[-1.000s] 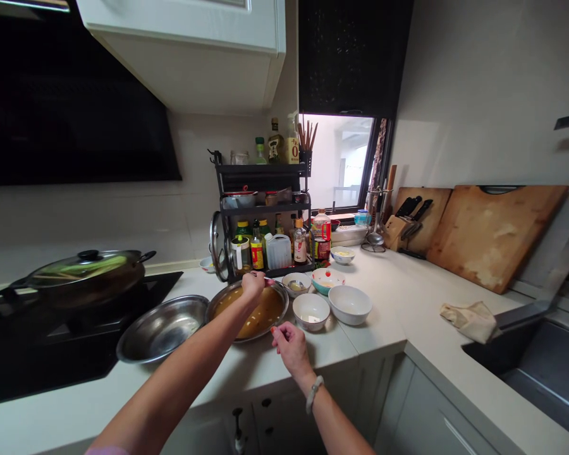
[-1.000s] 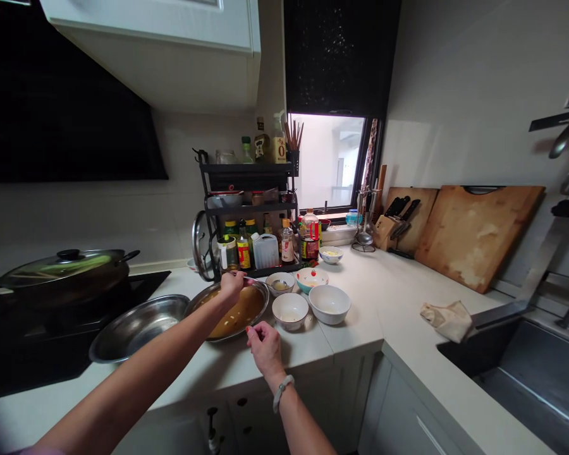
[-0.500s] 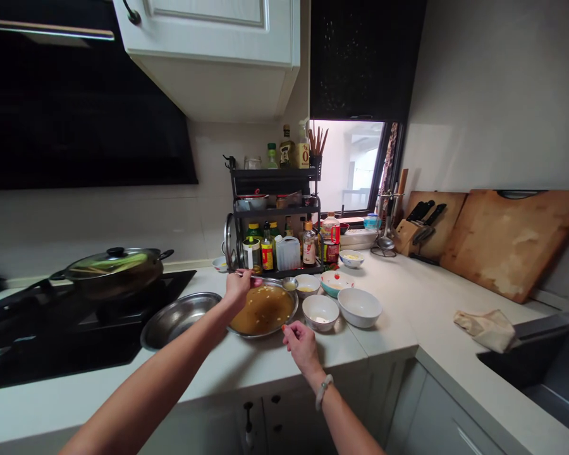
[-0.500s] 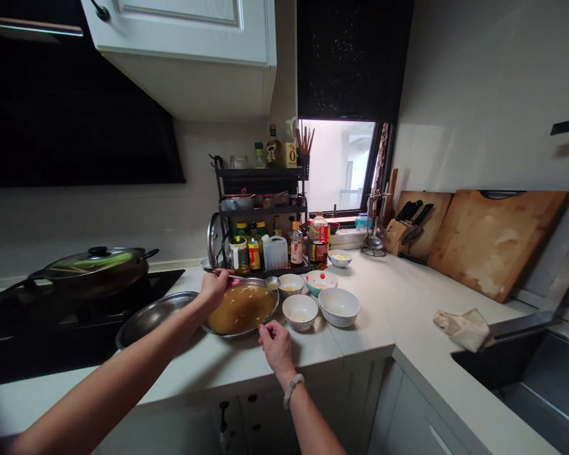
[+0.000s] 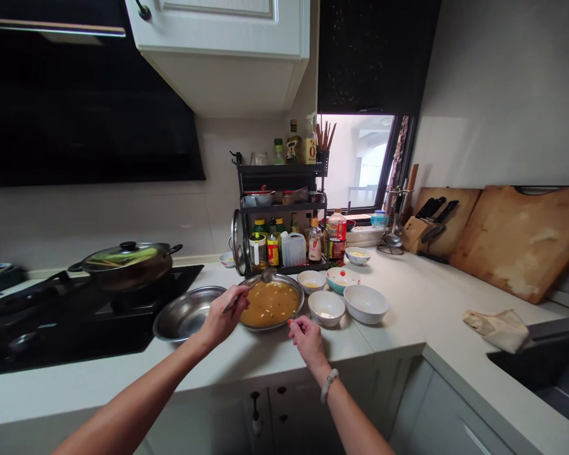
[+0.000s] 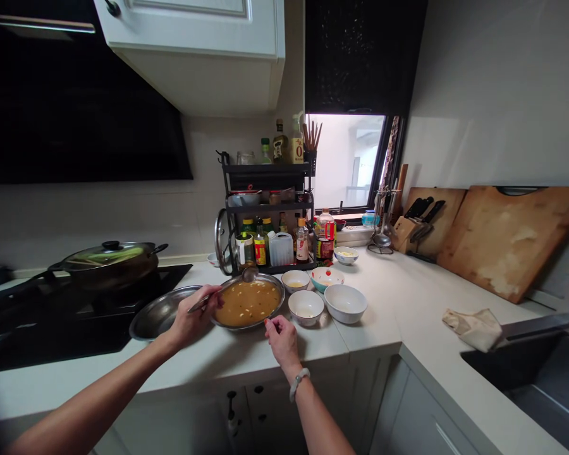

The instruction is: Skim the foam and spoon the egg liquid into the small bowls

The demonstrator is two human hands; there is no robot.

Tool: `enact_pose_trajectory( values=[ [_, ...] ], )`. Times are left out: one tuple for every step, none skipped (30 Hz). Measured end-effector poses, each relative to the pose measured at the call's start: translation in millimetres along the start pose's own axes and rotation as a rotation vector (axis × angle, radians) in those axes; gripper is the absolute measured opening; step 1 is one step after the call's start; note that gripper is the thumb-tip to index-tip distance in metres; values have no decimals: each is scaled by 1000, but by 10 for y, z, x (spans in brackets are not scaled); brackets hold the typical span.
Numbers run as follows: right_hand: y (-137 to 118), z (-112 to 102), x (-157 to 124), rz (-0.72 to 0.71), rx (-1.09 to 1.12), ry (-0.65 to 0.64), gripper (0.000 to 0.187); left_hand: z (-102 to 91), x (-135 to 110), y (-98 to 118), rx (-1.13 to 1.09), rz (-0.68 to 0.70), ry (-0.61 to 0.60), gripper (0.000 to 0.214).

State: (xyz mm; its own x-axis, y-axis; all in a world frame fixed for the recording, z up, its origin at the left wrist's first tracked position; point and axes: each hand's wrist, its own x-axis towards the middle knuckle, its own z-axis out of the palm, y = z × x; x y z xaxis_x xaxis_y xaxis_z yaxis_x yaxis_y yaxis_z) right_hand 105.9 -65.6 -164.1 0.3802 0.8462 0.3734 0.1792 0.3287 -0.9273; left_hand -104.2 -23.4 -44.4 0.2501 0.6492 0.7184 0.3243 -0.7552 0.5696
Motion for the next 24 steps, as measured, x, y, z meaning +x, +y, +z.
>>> enact_pose_trajectory(
  values=[
    [3, 1, 1, -2, -4, 2, 37, 40, 35, 2, -2, -2, 20, 13],
    [7, 2, 1, -5, -9, 4, 37, 96, 84, 0, -8, -19, 46, 15],
    [11, 3, 2, -9, -13, 5, 36, 167, 144, -4, -20, -52, 72, 18],
    [17, 4, 2, -12, -16, 4, 36, 250, 210, -8, -40, -93, 90, 20],
    [23, 5, 2, -12, -19, 4, 35, 345, 279, -13, -77, -127, 92, 23],
    [29, 6, 2, -12, -20, 3, 34, 449, 347, -17, -119, -156, 104, 25],
    [33, 7, 2, -11, -21, 4, 33, 558, 412, -21, -154, -171, 93, 26],
    [35, 8, 1, -11, -21, 4, 33, 672, 470, -23, -185, -175, 80, 26],
    [35, 9, 0, -11, -20, 5, 32, 787, 522, -25, -199, -170, 71, 27],
    [32, 9, -2, -10, -18, 6, 31, 900, 565, -28, -192, -156, 48, 27],
    [26, 10, -4, -7, -15, 4, 31, 1010, 602, -33, -166, -132, 25, 27],
    [20, 11, -6, 1, -11, 2, 30, 1115, 632, -42, -131, -106, -4, 26],
    [13, 13, -8, 11, -5, 0, 30, 1212, 656, -57, -91, -85, -31, 26],
    [8, 15, -10, 20, 2, -4, 29, 1302, 675, -76, -50, -67, -57, 25],
    [5, 18, -11, 28, 10, -7, 29, 1382, 689, -102, -12, -55, -80, 24],
    [6, 21, -12, 32, 17, -9, 29, 1453, 699, -132, 22, -45, -101, 23],
    [9, 25, -12, 33, 22, -11, 28, 1515, 706, -164, 50, -34, -119, 22],
    [16, 28, -12, 33, 26, -13, 29, 1568, 709, -196, 70, -24, -135, 22],
    [24, 31, -11, 33, 28, -16, 28, 1613, 709, -225, 81, -15, -150, 21],
    [32, 33, -9, 34, 30, -17, 28, 1650, 706, -247, 83, -11, -165, 21],
    [39, 35, -8, 34, 31, -18, 28, 1679, 701, -262, 75, -13, -178, 21],
    [45, 35, -6, 34, 32, -19, 28, 1702, 696, -268, 56, -27, -188, 21],
    [49, 34, -5, 34, 34, -19, 28, 1720, 692, -266, 26, -53, -190, 21],
    [49, 32, -4, 34, 35, -19, 28, 1731, 691, -256, -13, -91, -185, 21]
  ],
)
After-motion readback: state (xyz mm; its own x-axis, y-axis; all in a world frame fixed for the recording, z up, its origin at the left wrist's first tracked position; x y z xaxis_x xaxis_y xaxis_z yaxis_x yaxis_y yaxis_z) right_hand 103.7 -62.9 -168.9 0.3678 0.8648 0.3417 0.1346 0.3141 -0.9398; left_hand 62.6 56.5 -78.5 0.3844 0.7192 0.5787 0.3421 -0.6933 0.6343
